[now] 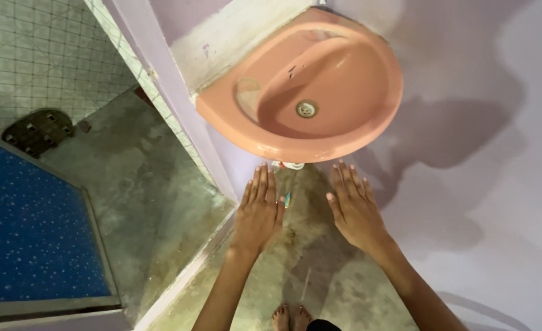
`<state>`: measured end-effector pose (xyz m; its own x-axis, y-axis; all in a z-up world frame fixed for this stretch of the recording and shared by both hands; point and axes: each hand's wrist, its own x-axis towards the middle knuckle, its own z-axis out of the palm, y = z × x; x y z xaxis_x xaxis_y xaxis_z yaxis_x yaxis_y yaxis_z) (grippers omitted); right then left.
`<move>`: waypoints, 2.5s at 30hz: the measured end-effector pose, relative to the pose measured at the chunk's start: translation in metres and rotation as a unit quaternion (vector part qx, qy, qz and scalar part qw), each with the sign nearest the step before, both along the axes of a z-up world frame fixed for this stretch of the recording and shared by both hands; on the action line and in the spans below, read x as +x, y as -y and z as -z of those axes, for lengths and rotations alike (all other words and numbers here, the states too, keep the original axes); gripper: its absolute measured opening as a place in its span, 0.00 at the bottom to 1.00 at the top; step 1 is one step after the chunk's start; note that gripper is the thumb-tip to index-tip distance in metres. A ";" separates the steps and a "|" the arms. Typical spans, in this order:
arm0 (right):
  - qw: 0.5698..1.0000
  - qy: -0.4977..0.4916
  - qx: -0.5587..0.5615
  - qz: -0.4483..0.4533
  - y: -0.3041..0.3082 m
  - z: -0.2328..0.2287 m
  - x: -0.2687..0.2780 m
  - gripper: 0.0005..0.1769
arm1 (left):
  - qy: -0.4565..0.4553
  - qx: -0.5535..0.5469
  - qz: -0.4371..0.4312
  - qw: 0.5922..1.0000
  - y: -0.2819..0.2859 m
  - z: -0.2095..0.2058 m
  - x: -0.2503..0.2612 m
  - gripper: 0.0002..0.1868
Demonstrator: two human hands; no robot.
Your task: The person moves a bottle of bathroom cleaner from a sink and places it on a shelf alongside a jar and a tube of face wash, then picks up a red soap dish containing items from the floor and puts it on the same shelf.
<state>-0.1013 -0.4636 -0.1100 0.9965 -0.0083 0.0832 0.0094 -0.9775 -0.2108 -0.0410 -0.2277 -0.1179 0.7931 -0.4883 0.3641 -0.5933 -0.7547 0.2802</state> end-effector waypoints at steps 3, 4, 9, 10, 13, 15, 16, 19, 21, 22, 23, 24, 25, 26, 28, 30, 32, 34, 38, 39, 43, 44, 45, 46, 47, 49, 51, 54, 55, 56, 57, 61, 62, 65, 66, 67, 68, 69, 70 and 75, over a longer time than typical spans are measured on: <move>1.000 -0.001 -0.008 -0.003 -0.008 0.012 -0.001 0.36 | -0.003 0.009 -0.009 1.000 -0.007 0.006 -0.001 0.33; 1.000 -0.005 -0.001 -0.007 -0.009 0.015 -0.001 0.36 | -0.003 0.006 -0.009 1.000 -0.009 0.008 0.000 0.33; 0.999 -0.034 0.020 -0.016 -0.016 0.032 0.000 0.36 | -0.007 -0.001 -0.025 1.000 -0.013 0.026 -0.008 0.33; 0.999 -0.039 0.024 -0.021 -0.017 0.036 0.001 0.36 | -0.014 0.000 -0.027 1.000 -0.013 0.030 -0.010 0.33; 0.998 -0.043 0.030 -0.047 -0.019 0.047 -0.003 0.36 | -0.038 -0.005 -0.036 0.999 -0.012 0.043 -0.020 0.33; 0.997 -0.009 0.023 -0.078 -0.019 0.054 0.001 0.37 | -0.040 -0.020 -0.040 0.998 -0.007 0.051 -0.021 0.34; 0.996 -0.018 0.016 -0.082 -0.020 0.059 0.001 0.36 | -0.036 -0.015 -0.041 0.998 -0.006 0.055 -0.022 0.34; 0.995 -0.032 0.011 -0.094 -0.018 0.075 0.004 0.36 | -0.036 -0.007 -0.043 0.998 0.002 0.073 -0.020 0.35; 0.993 -0.029 0.028 -0.108 -0.015 0.092 0.007 0.36 | -0.054 -0.009 -0.048 0.997 0.007 0.091 -0.020 0.35; 0.993 -0.022 0.017 -0.117 -0.013 0.101 0.008 0.36 | -0.050 -0.008 -0.048 0.998 0.010 0.100 -0.020 0.36; 0.992 -0.015 0.006 -0.126 -0.010 0.110 0.009 0.36 | -0.046 -0.006 -0.048 0.998 0.012 0.110 -0.020 0.36; 0.991 -0.004 -0.006 -0.133 -0.006 0.120 0.014 0.36 | -0.039 -0.005 -0.046 0.998 0.015 0.120 -0.016 0.36; 0.991 -0.003 -0.010 -0.134 -0.003 0.130 0.017 0.36 | -0.042 -0.005 -0.048 0.998 0.018 0.131 -0.014 0.37; 0.991 0.000 -0.014 -0.134 -0.002 0.141 0.020 0.36 | -0.042 -0.005 -0.048 0.998 0.020 0.141 -0.013 0.37; 0.991 0.002 -0.018 -0.130 0.003 0.164 0.025 0.36 | -0.045 -0.005 -0.050 0.998 0.023 0.163 -0.010 0.37; 0.992 0.000 -0.015 -0.122 0.008 0.190 0.031 0.36 | -0.050 -0.004 -0.053 0.997 0.025 0.187 -0.007 0.37; 0.994 -0.009 -0.009 -0.109 0.012 0.218 0.037 0.36 | -0.042 0.001 -0.050 0.998 0.027 0.212 -0.002 0.36; 0.995 -0.006 -0.012 -0.103 0.016 0.248 0.042 0.36 | -0.037 0.003 -0.049 0.998 0.028 0.238 0.002 0.35; 0.994 -0.006 -0.014 -0.106 0.019 0.308 0.049 0.36 | -0.021 0.006 -0.050 0.999 0.033 0.294 0.013 0.34; 0.994 -0.014 -0.008 -0.108 0.020 0.323 0.053 0.37 | -0.016 0.009 -0.051 0.999 0.035 0.309 0.017 0.33; 0.992 0.019 0.003 -0.123 0.024 0.384 0.062 0.37 | -0.012 0.008 -0.040 0.999 0.042 0.375 0.027 0.34; 0.992 0.024 -0.003 -0.124 0.024 0.398 0.064 0.36 | -0.008 -0.004 -0.038 0.999 0.045 0.392 0.029 0.34; 0.992 0.028 -0.009 -0.126 0.024 0.413 0.066 0.36 | -0.005 -0.017 -0.036 0.999 0.046 0.409 0.030 0.35; 0.990 0.043 -0.019 -0.134 0.025 0.429 0.068 0.36 | -0.004 -0.013 -0.035 0.999 0.048 0.428 0.033 0.35; 0.988 0.057 -0.029 -0.142 0.028 0.444 0.071 0.36 | -0.003 -0.008 -0.034 0.999 0.049 0.446 0.039 0.34; 0.985 0.074 -0.034 -0.152 0.032 0.475 0.070 0.36 | 0.000 0.001 -0.036 0.999 0.053 0.482 0.038 0.34; 0.983 0.097 -0.023 -0.152 0.033 0.506 0.076 0.36 | 0.021 0.014 -0.037 0.999 0.055 0.516 0.045 0.35; 0.983 0.096 -0.032 -0.155 0.040 0.550 0.081 0.35 | 0.015 0.012 -0.040 0.999 0.061 0.564 0.052 0.35; 0.981 0.105 -0.034 -0.157 0.042 0.564 0.081 0.34 | 0.022 0.014 -0.041 0.999 0.064 0.579 0.055 0.35; 0.980 0.114 -0.035 -0.160 0.042 0.578 0.082 0.34 | 0.027 0.017 -0.044 0.999 0.064 0.593 0.056 0.35; 0.978 0.122 -0.036 -0.163 0.043 0.590 0.082 0.34 | 0.033 0.019 -0.047 0.998 0.066 0.606 0.056 0.35; 0.974 0.149 -0.045 -0.163 0.048 0.629 0.082 0.33 | 0.050 0.050 -0.043 0.997 0.067 0.650 0.057 0.35; 0.977 0.134 -0.041 -0.159 0.051 0.637 0.082 0.33 | 0.044 0.054 -0.042 0.997 0.067 0.658 0.056 0.35; 0.980 0.116 -0.050 -0.155 0.056 0.658 0.082 0.35 | 0.029 0.062 -0.034 0.997 0.067 0.677 0.056 0.35; 0.980 0.115 -0.054 -0.156 0.056 0.664 0.084 0.35 | 0.025 0.065 -0.032 0.997 0.065 0.681 0.057 0.35; 0.980 0.111 -0.056 -0.153 0.056 0.671 0.087 0.35 | 0.021 0.057 -0.027 0.998 0.063 0.685 0.058 0.35; 0.981 0.104 -0.059 -0.150 0.057 0.677 0.089 0.35 | 0.015 0.048 -0.022 0.999 0.063 0.689 0.056 0.35; 0.982 0.097 -0.062 -0.148 0.059 0.684 0.090 0.35 | 0.008 0.039 -0.016 0.999 0.063 0.693 0.055 0.35; 0.984 0.091 -0.052 -0.146 0.060 0.689 0.092 0.36 | 0.004 0.047 -0.014 0.999 0.063 0.696 0.054 0.35; 0.991 0.039 0.034 -0.120 0.063 0.721 0.110 0.36 | -0.030 0.041 -0.004 0.999 0.062 0.709 0.060 0.35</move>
